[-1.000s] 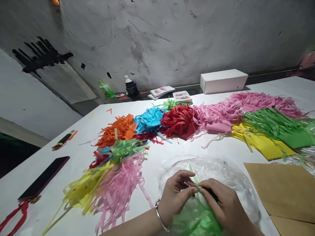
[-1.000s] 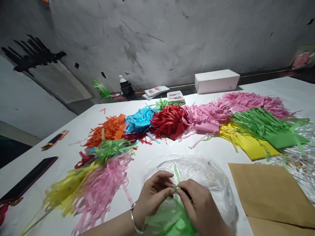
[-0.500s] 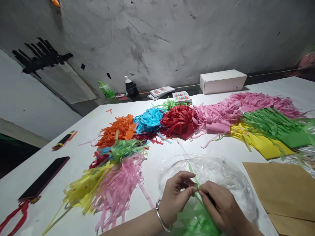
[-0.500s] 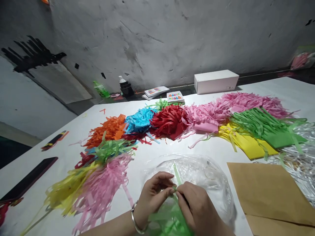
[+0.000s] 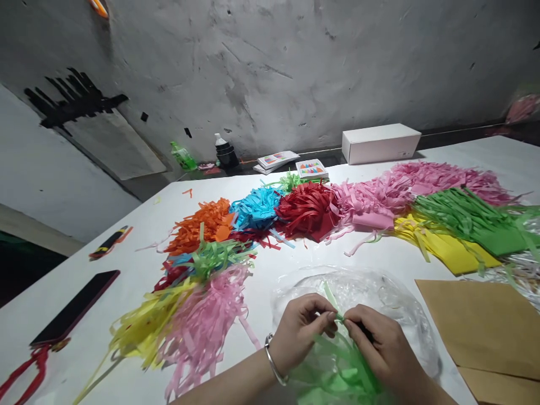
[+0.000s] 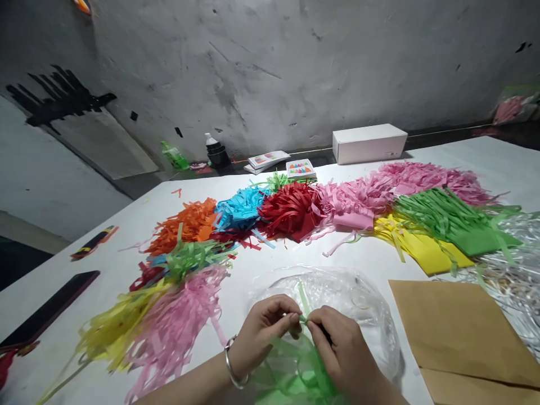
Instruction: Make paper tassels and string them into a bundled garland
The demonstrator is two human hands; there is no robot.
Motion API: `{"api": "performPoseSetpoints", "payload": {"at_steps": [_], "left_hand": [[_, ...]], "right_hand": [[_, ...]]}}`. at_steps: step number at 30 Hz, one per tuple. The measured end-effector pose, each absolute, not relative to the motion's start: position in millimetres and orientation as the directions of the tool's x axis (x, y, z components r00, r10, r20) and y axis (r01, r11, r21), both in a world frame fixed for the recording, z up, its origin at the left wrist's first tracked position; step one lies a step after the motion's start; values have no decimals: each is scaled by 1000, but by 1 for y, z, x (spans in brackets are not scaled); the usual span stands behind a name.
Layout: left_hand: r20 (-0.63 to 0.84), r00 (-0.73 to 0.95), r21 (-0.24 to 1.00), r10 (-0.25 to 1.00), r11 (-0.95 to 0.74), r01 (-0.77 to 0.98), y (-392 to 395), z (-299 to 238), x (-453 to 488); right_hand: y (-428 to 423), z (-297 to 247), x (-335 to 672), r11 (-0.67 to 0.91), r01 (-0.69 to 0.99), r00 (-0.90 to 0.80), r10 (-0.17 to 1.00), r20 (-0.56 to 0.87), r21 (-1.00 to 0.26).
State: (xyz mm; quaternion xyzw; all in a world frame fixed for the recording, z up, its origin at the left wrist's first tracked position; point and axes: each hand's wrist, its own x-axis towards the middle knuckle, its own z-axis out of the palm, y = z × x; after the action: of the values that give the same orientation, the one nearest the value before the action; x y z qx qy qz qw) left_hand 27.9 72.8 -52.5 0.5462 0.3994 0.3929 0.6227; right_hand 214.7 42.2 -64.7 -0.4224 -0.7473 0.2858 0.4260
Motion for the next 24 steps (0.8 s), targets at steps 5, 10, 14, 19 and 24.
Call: {"api": "performPoseSetpoints", "payload": {"at_steps": [5,10,14,19,24], "left_hand": [[65,411,971,909,-153,184,76,-49,23],[149,376,911,914,-275,307,75,-53,24],[2,289,940,957,-101,327,73,-57,31],[-185,233,935,955,99,341,72,-59,37],[-241,245,921,939,142,362,74,-60,38]], "right_hand": [[42,-69,215,493,415,-296,868,399,-764],[42,-74,215,568,501,-339,823,457,-652],[44,-76,212,692,646,-365,651,666,-322],[43,-69,207,717,696,-495,516,699,-36],[40,-67,203,699,715,-513,486,708,38]]}}
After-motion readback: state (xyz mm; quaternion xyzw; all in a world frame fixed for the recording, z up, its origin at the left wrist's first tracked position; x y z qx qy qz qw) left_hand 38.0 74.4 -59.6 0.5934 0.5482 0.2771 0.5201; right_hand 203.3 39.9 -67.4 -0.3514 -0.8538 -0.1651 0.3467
